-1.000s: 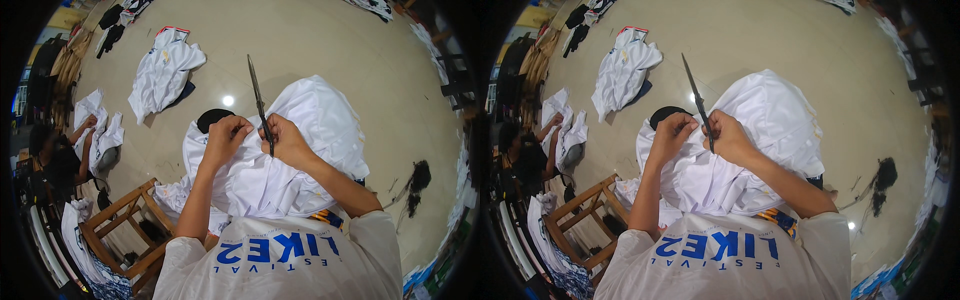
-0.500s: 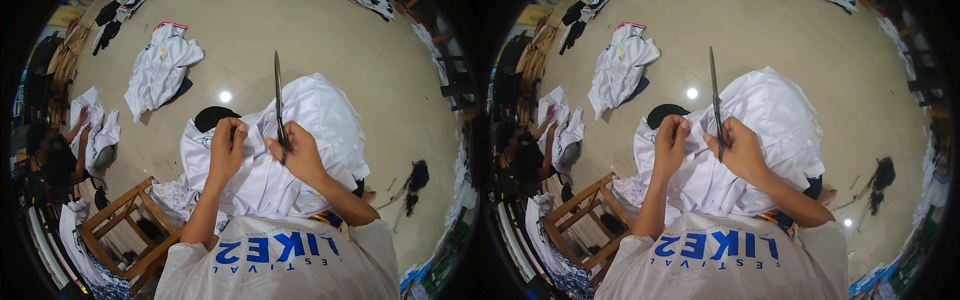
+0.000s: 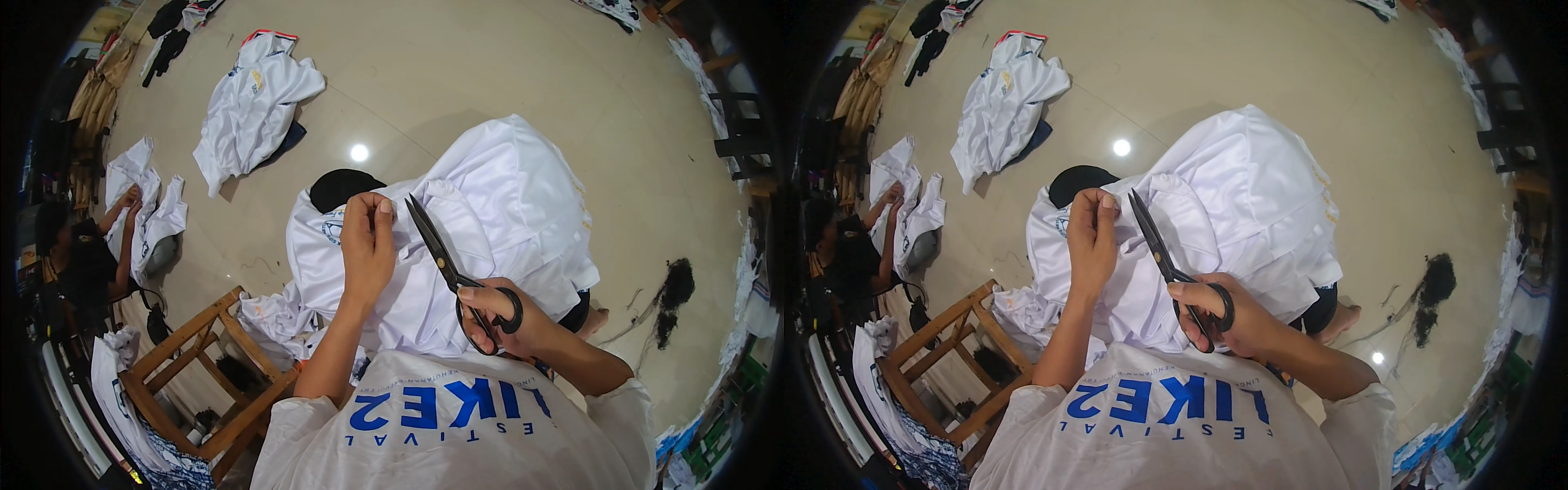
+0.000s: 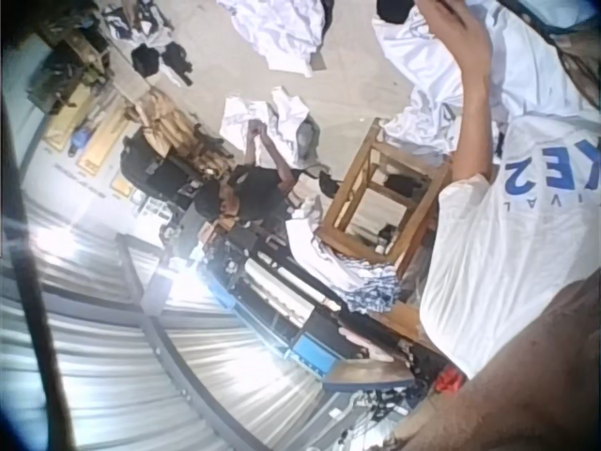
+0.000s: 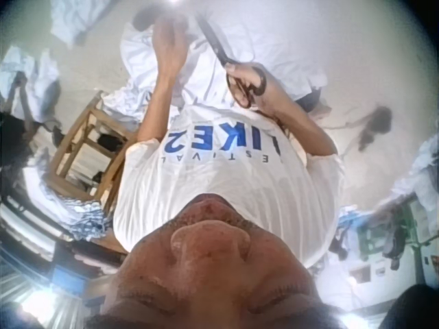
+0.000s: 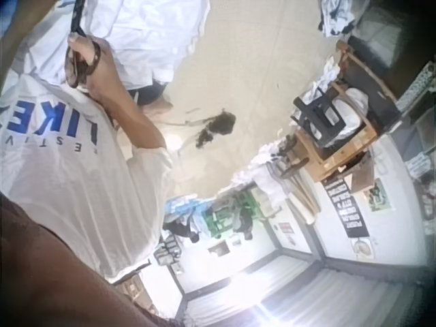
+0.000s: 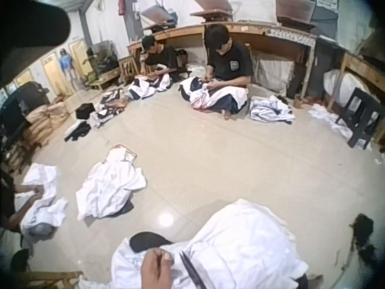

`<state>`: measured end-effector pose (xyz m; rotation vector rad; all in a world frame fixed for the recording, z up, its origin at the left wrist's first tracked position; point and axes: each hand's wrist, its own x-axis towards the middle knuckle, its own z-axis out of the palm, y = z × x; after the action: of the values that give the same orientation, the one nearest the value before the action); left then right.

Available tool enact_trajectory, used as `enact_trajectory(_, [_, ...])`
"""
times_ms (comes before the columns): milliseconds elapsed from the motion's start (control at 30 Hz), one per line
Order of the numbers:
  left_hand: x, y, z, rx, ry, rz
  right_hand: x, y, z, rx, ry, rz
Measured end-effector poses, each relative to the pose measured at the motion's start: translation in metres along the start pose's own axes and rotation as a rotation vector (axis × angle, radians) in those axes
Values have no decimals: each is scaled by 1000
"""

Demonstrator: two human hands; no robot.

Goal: The person uses scissors to cut the seams and edges of a white shirt laid out on their lap. They repeatedly snip threads and trim the fabric around the collar and placket area.

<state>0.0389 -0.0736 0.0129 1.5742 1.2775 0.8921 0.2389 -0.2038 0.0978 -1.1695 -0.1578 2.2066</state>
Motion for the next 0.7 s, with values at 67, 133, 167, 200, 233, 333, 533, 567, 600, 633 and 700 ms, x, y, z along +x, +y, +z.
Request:
enact_trajectory(67, [-1, 3, -1, -9, -7, -18, 3, -2, 1, -11, -14, 4])
enact_trajectory(133, [-2, 3, -2, -8, -13, -23, 6, 1, -2, -17, -24, 12])
enact_trajectory(167, [-2, 1, -3, -3, -16, -19, 8, 2, -3, -20, -29, 16])
enact_trajectory(200, [-1, 0, -3, 2, -20, -14, 8, 1, -2, -12, -23, 14])
enact_trajectory(233, [-2, -1, -3, -10, -20, -19, 8, 1, 0, -4, -17, 12])
enact_trajectory(333, [-3, -3, -2, -38, -27, -31, 7, -1, 5, 8, -6, -4])
enact_trajectory(533, [-4, -7, -2, -106, -41, -24, 9, 1, 6, 36, 20, -4])
enact_trajectory(567, [-5, -8, -2, -121, -45, -26, 10, 2, 6, 47, 22, -2])
enact_trajectory(600, [-5, -8, -2, -137, -50, -28, 11, 2, 6, 48, 23, -4])
enact_trajectory(633, [-5, -8, -2, -134, -52, -33, 11, 2, 6, 49, 26, -6])
enact_trajectory(700, [-5, -8, -2, -129, -58, -42, 11, 2, 7, 37, 30, -9])
